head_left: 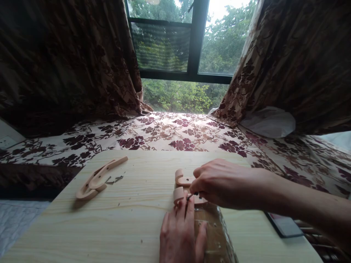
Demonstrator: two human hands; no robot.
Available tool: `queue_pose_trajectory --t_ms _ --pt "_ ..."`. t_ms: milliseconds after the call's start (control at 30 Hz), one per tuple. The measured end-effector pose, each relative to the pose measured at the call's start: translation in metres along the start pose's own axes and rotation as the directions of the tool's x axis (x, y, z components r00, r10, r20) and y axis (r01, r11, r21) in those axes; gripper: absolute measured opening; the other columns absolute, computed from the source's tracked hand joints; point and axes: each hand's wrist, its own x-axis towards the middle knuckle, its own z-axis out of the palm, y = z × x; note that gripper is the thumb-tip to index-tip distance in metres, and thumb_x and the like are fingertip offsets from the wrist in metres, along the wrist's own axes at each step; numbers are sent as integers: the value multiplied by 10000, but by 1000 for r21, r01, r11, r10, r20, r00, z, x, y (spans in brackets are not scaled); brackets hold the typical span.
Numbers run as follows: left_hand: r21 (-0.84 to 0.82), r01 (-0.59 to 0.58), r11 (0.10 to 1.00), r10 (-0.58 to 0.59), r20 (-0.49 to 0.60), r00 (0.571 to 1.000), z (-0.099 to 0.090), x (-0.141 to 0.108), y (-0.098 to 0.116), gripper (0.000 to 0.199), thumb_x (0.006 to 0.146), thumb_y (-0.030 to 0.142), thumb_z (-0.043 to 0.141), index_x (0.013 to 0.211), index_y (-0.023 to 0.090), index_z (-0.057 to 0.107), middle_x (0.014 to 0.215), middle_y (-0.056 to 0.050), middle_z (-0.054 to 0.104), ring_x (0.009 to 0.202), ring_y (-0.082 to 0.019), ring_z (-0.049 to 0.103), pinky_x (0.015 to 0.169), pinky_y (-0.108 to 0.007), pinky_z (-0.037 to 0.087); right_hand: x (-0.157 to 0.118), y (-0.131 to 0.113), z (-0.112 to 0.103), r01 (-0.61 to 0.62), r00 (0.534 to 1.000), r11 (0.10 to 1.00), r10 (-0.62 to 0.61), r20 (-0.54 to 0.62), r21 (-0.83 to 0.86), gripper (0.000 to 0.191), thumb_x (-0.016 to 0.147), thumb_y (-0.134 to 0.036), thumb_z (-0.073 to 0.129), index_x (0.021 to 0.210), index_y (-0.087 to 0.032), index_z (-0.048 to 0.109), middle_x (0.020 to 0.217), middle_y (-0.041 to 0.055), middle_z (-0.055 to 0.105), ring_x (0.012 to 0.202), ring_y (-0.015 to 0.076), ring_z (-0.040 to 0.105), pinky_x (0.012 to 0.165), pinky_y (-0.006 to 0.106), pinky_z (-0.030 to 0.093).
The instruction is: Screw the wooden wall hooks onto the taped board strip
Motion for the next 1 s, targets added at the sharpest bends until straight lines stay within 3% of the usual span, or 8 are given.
queue_pose_trajectory --t_ms 1000 --pt "-25 3 1000 -3 4 1000 -2 0 0 542 829 371 469 1283 77 435 1224 -156 583 1038 -224 605 759 -336 556 7 -4 -4 -37 998 999 37 45 -5 156 825 -130 511 800 -177 658 679 22 601 592 135 492 514 281 274"
